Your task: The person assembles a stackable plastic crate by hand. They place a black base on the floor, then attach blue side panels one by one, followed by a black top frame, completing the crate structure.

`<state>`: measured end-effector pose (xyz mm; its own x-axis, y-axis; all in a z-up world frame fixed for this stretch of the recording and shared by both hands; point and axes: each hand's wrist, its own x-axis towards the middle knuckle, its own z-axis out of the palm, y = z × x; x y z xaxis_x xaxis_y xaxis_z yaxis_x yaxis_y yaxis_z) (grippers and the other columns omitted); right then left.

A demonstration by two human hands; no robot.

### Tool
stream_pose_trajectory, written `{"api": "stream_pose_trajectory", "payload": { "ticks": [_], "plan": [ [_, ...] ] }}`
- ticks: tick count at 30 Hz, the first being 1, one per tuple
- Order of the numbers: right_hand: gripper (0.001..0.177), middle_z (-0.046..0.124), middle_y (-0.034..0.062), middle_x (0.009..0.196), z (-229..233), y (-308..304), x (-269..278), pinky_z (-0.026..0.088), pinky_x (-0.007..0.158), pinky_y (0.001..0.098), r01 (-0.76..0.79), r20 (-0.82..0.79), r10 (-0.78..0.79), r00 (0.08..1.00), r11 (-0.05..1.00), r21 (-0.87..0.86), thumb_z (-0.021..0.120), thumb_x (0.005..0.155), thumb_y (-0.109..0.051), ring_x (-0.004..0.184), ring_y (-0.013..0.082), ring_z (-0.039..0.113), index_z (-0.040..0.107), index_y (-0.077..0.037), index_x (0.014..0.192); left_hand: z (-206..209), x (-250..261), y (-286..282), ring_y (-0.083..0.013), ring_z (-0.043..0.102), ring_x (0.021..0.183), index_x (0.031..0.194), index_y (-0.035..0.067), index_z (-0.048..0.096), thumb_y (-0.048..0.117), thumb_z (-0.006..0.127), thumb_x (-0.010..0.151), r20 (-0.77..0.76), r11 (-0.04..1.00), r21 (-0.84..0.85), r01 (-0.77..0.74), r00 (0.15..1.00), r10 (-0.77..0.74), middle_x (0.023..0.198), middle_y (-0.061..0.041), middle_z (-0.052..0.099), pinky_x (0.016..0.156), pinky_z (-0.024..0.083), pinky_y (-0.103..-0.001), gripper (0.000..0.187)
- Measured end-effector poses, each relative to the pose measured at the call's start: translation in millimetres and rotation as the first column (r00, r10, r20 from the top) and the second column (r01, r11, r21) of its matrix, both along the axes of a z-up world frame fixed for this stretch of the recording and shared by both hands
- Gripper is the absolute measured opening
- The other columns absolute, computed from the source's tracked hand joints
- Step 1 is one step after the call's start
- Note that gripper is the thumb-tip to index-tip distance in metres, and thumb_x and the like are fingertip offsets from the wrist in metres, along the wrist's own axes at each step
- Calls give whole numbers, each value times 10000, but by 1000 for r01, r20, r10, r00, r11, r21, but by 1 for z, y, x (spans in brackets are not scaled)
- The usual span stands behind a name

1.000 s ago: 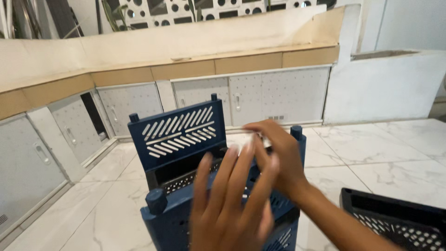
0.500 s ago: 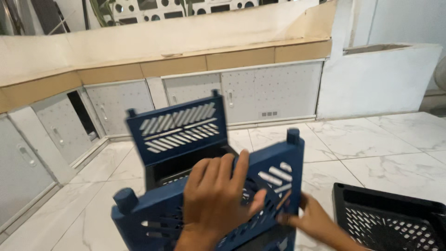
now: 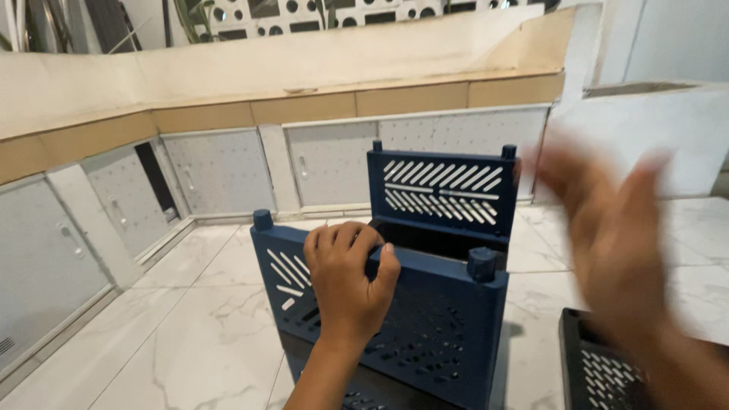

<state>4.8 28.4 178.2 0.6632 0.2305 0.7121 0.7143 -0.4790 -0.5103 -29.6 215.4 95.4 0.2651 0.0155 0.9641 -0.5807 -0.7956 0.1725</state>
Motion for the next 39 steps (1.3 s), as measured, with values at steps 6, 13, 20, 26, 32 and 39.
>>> {"api": "stream_pose_trajectory", "payload": {
  "ticks": [6, 13, 20, 26, 32, 39],
  "plan": [
    [862, 680, 277, 1314, 41, 53, 27, 488, 1112, 479, 74, -2, -76, 997, 977, -198, 355, 899, -584, 1257, 352, 667, 240, -16, 1537, -3, -3, 2, -296, 570, 995, 888, 68, 654, 286, 514, 962, -17, 1000, 19, -5, 1000, 5, 922, -62, 648, 1079, 367, -479, 270],
    [893, 656, 318, 1355, -25, 73, -18, 486, 1112, 501, -151, -464, -186, 866, 788, -597, 132, 1030, -665, 1284, 386, 643, 85, -15, 1641, -4, -6, 7, -340, 553, 1035, 978, 22, 643, 292, 529, 982, 65, 998, 56, 40, 997, -44, 973, -119, 632, 1052, 354, -482, 293],
    [896, 277, 287, 1635, 84, 91, -70, 81, 1246, 564, 29, 260, 73, 963, 929, -369, 19, 1016, -683, 1543, 423, 222, -1, -26, 1626, -9, -7, 9, -329, 559, 1050, 977, 44, 682, 213, 469, 982, -65, 1000, 17, 19, 998, -18, 990, -108, 653, 1088, 373, -469, 272],
    [900, 359, 307, 1557, -2, 101, -28, 241, 1210, 516, 208, -184, -301, 935, 892, -402, 206, 988, -704, 1486, 425, 300, 139, -56, 1607, -11, -9, 14, -385, 510, 1164, 1133, 8, 667, 321, 556, 963, 6, 998, 51, 26, 1000, -27, 1127, -154, 636, 1099, 347, -483, 374],
    [906, 593, 281, 1296, -33, 88, -33, 435, 1016, 512, 251, 119, -221, 968, 840, -482, 292, 991, -673, 1150, 410, 597, 291, 33, 1557, 2, -26, 36, -324, 541, 1119, 1133, 54, 640, 497, 745, 701, -173, 954, 282, 99, 984, -51, 1095, -117, 645, 1056, 335, -506, 628],
    [647, 761, 117, 892, -33, 27, -44, 559, 694, 375, 237, 41, -310, 950, 628, -741, 358, 965, -692, 806, 279, 748, 613, -111, 1094, 24, -32, -14, -298, 557, 1023, 1062, 91, 635, 487, 855, 613, -286, 913, 391, -118, 927, 242, 1000, -107, 640, 1034, 341, -483, 637]
  ]
}}
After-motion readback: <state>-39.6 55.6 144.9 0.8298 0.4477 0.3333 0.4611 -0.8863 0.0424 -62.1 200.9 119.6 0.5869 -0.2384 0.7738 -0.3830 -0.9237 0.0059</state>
